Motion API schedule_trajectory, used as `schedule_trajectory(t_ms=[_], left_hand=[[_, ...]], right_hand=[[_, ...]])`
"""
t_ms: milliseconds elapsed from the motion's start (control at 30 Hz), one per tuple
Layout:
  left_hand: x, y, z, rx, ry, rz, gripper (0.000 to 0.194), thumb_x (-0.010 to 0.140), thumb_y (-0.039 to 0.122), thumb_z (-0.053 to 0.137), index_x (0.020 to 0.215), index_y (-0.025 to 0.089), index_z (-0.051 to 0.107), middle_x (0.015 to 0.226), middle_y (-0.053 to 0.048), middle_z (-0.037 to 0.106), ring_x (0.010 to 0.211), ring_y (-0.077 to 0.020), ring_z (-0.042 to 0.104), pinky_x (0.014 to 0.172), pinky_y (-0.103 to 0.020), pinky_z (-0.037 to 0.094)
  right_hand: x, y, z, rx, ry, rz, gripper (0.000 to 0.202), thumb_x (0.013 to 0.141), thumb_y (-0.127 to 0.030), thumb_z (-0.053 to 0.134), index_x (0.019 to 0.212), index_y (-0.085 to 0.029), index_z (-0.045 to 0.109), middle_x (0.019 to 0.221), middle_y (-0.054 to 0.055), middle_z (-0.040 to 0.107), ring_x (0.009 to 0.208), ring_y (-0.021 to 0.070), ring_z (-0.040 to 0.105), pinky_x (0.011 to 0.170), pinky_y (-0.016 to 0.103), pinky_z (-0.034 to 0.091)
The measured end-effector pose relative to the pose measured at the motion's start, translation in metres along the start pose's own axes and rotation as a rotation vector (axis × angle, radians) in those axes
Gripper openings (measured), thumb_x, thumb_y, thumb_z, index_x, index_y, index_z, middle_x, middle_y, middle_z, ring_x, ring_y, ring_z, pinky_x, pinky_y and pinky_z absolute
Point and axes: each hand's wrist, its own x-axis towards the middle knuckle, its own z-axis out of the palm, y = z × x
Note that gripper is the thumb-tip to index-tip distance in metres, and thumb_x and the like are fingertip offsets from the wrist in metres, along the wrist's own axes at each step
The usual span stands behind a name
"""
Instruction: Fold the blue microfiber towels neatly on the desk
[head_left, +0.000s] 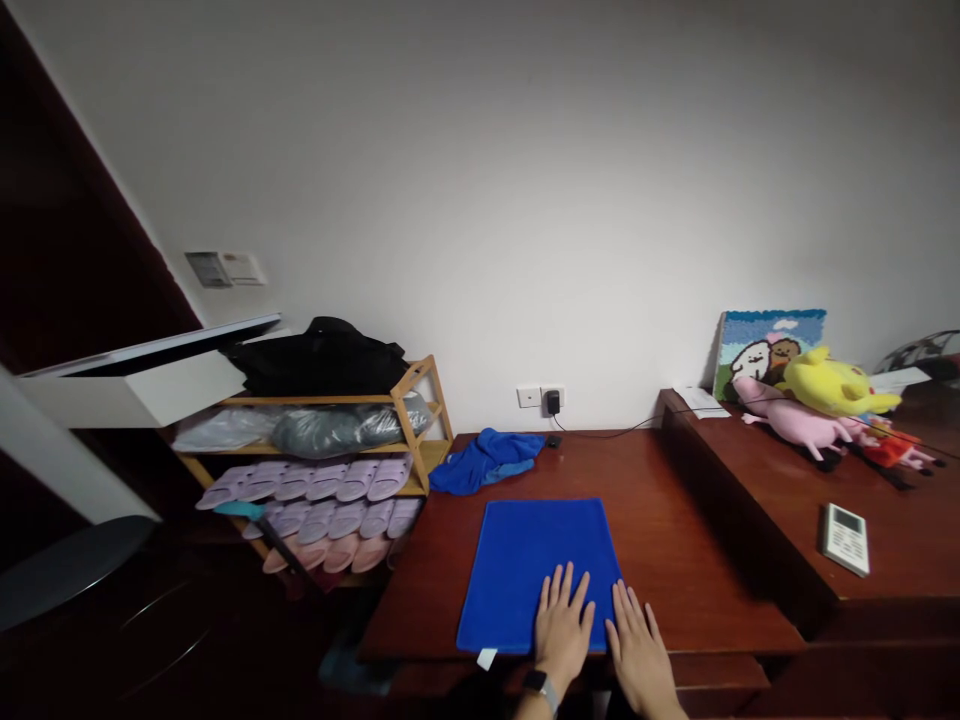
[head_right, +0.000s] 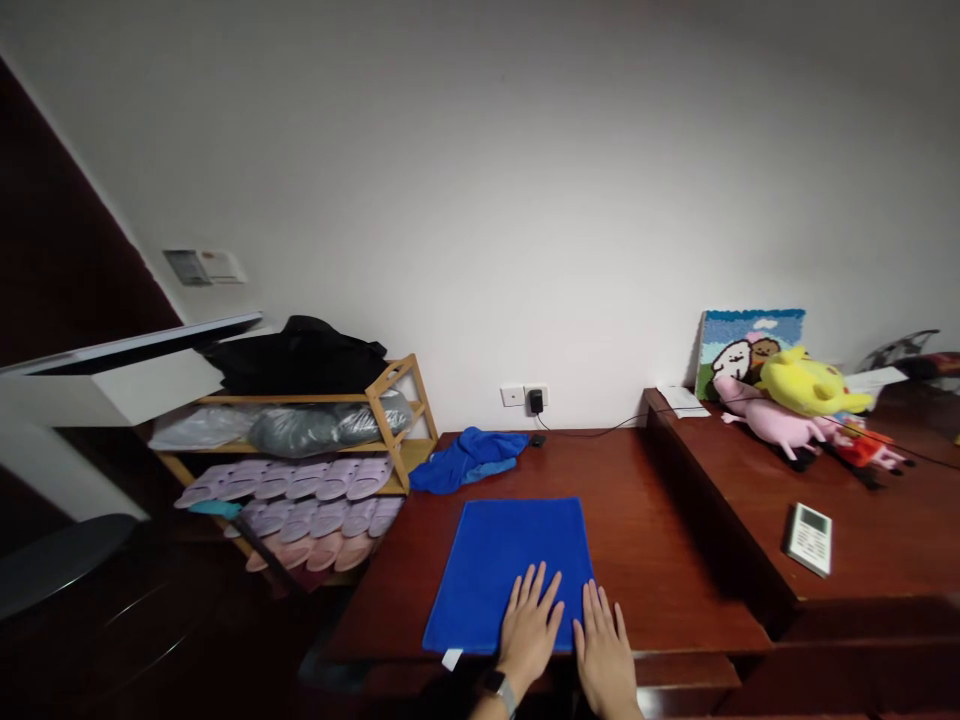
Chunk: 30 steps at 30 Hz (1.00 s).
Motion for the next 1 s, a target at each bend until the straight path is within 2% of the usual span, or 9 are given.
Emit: schedule_trajectory(t_ms=[167,267,400,500,600,733,800,900,1000], left_hand=[[-0.061,-0.095,0.0,0.165,0.128,-0.246,0.054,0.103,0.044,0.038,0.156,0.036,0.034,0.165,-0.003,0.037,0.152,-0.0313,0.036,0.122,-0.057,0.035],[-0.102,-0.148,-0.001,0.213,0.182,-0.277,0.055,0.103,0.04,0.038,0.157,0.034,0.033,0.165,0.0,0.036,0.15,-0.0277,0.039,0.12,-0.052,0.04],[-0.13,-0.179,0.004,0.252,0.255,-0.205,0.054,0.101,0.038,0.04,0.154,0.033,0.042,0.161,0.001,0.042,0.146,-0.0259,0.046,0.116,-0.047,0.047],[-0.115,-0.166,0.004,0.282,0.373,-0.202,0.049,0.1,0.035,0.041,0.146,0.029,0.056,0.151,-0.002,0.057,0.14,-0.0275,0.054,0.112,-0.048,0.051],[-0.066,-0.115,-0.003,0.215,0.411,-0.158,0.047,0.102,0.031,0.038,0.144,0.025,0.059,0.149,-0.005,0.06,0.14,-0.0271,0.054,0.114,-0.048,0.05],[0.016,-0.026,-0.003,0.008,0.196,0.075,0.048,0.106,0.036,0.034,0.151,0.03,0.048,0.159,-0.001,0.048,0.147,-0.0227,0.044,0.123,-0.047,0.04],[0.043,0.0,0.004,-0.053,0.088,0.106,0.05,0.106,0.042,0.031,0.154,0.034,0.041,0.163,0.0,0.042,0.151,-0.0221,0.038,0.126,-0.047,0.034],[0.057,-0.003,0.01,-0.086,-0.011,0.054,0.052,0.106,0.051,0.026,0.156,0.038,0.037,0.165,0.001,0.036,0.154,-0.0224,0.031,0.127,-0.05,0.028],[0.048,-0.047,0.001,-0.033,-0.037,-0.085,0.056,0.104,0.055,0.027,0.157,0.038,0.036,0.167,-0.002,0.031,0.156,-0.025,0.026,0.128,-0.053,0.024]], right_hand=[[0.016,-0.001,-0.012,0.031,-0.013,0.055,0.066,0.102,-0.054,0.023,0.157,-0.022,0.04,0.162,0.003,0.036,0.154,0.0305,0.026,0.125,0.057,0.022],[0.041,-0.015,-0.026,0.044,-0.008,0.072,0.068,0.102,-0.054,0.019,0.159,-0.021,0.034,0.165,0.001,0.03,0.155,0.0286,0.022,0.126,0.052,0.023],[0.069,-0.032,-0.038,0.02,-0.083,0.053,0.068,0.103,-0.051,0.018,0.162,-0.017,0.023,0.168,0.0,0.019,0.157,0.0259,0.016,0.128,0.048,0.017],[0.076,-0.033,-0.033,0.0,-0.115,0.067,0.069,0.103,-0.051,0.019,0.162,-0.016,0.021,0.168,0.0,0.018,0.157,0.0259,0.014,0.128,0.048,0.014],[0.076,-0.03,-0.027,-0.003,-0.082,0.09,0.071,0.103,-0.053,0.018,0.162,-0.014,0.02,0.169,0.0,0.015,0.157,0.0264,0.012,0.129,0.046,0.013],[0.076,-0.027,-0.026,-0.036,-0.121,0.099,0.07,0.102,-0.049,0.019,0.161,-0.011,0.021,0.169,0.004,0.017,0.157,0.0273,0.012,0.128,0.045,0.013],[0.078,-0.027,-0.027,-0.067,-0.152,0.076,0.065,0.102,-0.04,0.018,0.161,-0.012,0.023,0.169,0.003,0.016,0.157,0.0268,0.011,0.128,0.045,0.012],[0.081,-0.028,-0.025,-0.09,-0.166,0.084,0.065,0.102,-0.038,0.016,0.161,-0.013,0.022,0.169,0.002,0.015,0.157,0.0255,0.01,0.128,0.045,0.012],[0.082,-0.029,-0.023,-0.074,-0.142,0.126,0.068,0.103,-0.047,0.016,0.162,-0.012,0.017,0.17,0.003,0.014,0.157,0.0252,0.011,0.128,0.044,0.011]])
